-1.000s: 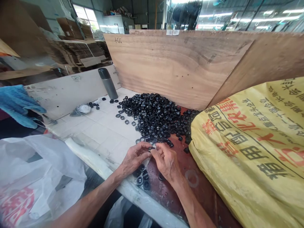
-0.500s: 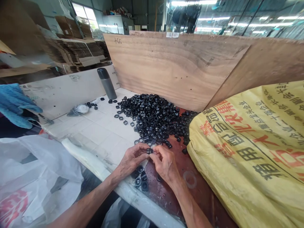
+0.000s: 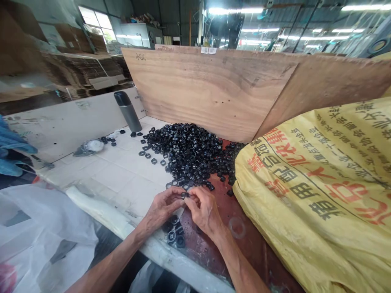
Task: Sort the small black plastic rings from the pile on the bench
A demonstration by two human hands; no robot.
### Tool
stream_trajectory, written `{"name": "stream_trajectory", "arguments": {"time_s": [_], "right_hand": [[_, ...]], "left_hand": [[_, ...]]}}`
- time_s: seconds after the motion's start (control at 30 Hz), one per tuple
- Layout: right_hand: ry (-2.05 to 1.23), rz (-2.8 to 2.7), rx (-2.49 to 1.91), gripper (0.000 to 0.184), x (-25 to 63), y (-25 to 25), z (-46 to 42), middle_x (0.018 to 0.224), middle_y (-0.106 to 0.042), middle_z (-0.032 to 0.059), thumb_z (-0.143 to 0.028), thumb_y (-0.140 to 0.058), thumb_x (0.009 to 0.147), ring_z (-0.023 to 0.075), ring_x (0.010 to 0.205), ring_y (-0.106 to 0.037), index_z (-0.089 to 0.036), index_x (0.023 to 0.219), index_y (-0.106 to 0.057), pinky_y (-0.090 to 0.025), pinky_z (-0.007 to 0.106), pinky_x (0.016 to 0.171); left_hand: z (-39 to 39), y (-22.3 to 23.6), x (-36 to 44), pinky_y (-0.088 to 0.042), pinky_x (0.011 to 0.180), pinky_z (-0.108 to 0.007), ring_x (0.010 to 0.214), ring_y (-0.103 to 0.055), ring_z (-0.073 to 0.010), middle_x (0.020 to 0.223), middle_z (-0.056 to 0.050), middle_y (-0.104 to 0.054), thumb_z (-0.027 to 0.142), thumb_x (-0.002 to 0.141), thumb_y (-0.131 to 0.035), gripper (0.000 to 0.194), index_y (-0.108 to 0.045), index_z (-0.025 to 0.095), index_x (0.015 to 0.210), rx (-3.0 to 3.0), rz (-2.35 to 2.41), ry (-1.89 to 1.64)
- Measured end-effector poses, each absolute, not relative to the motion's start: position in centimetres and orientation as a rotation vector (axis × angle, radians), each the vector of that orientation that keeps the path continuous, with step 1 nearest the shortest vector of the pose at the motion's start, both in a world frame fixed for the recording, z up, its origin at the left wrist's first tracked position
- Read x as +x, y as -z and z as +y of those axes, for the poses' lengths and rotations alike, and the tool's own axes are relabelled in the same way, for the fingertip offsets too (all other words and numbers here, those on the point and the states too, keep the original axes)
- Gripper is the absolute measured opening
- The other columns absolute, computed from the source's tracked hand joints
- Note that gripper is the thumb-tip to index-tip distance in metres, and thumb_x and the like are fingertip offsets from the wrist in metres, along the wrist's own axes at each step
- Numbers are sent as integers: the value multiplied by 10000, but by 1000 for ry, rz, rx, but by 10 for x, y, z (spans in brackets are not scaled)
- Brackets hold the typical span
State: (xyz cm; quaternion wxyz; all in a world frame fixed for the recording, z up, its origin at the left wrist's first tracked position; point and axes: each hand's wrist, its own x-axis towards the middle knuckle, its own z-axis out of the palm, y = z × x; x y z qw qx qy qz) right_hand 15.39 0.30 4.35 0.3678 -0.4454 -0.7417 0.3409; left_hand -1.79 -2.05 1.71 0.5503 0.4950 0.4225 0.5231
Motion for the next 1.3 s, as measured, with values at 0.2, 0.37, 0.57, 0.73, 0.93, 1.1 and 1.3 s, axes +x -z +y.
{"name": "stream_trajectory", "arguments": {"time_s": [0.2, 0.37, 0.57, 0.73, 0.93, 1.1, 1.3], "right_hand": [[-1285, -1711, -1394, 312, 151, -36, 1, 506, -549, -35, -430, -523, 906, 113, 410, -514, -203, 692, -545, -386, 210, 422], [-1501, -1592, -1516, 469, 152, -35, 2, 496, -507, -34, -568, -450, 918, 83, 325, -400, -208, 621, -485, -270, 206, 324], [-928, -1870, -1168, 96, 153, -43, 1, 713, -626, 2, -307, -580, 872, 140, 613, -607, -211, 876, -584, -474, 224, 565], [-1048, -1836, -1166, 67, 153, -37, 1, 673, -616, -18, -271, -555, 874, 134, 546, -609, -212, 906, -556, -486, 226, 539], [-1281, -1782, -1351, 84, 152, -35, 1, 567, -616, -28, -293, -542, 846, 135, 448, -570, -212, 825, -553, -435, 221, 453], [-1471, -1919, -1497, 227, 172, -44, 7, 428, -534, -43, -338, -586, 822, 113, 364, -461, -213, 636, -553, -306, 212, 382], [-411, -1924, -1694, 107, 211, -33, 39, 730, -642, 57, -300, -662, 763, 209, 669, -608, -195, 773, -647, -454, 299, 598]], "left_hand": [[-19, -14, -22, -532, 816, -310, 898, -663, -184, 1008, -58, -689, 253, 875, -654, 151, -671, 193, 1012, 1563, 1070, -1200], [-18, -13, -22, -511, 877, -334, 950, -654, -197, 1016, -66, -702, 257, 869, -660, 162, -682, 190, 1014, 1641, 1030, -1153], [-18, -24, -16, -535, 778, -302, 819, -675, -176, 869, -40, -707, 331, 783, -765, 292, -640, 156, 980, 1101, 990, -1161], [-17, -19, -16, -538, 790, -311, 839, -662, -178, 938, -52, -695, 332, 776, -764, 271, -645, 157, 946, 1196, 1007, -1242], [-20, -11, -22, -515, 830, -301, 911, -653, -186, 990, -50, -696, 210, 851, -648, 145, -666, 189, 994, 1573, 1072, -1164], [-24, -20, -24, -513, 749, -270, 828, -657, -173, 938, -38, -709, 217, 828, -660, 134, -686, 186, 956, 1644, 1003, -929], [-14, -11, -23, -400, 556, -237, 564, -498, -122, 624, 25, -548, 363, 812, -711, 214, -637, 184, 722, 1677, 1583, -1169]]}}
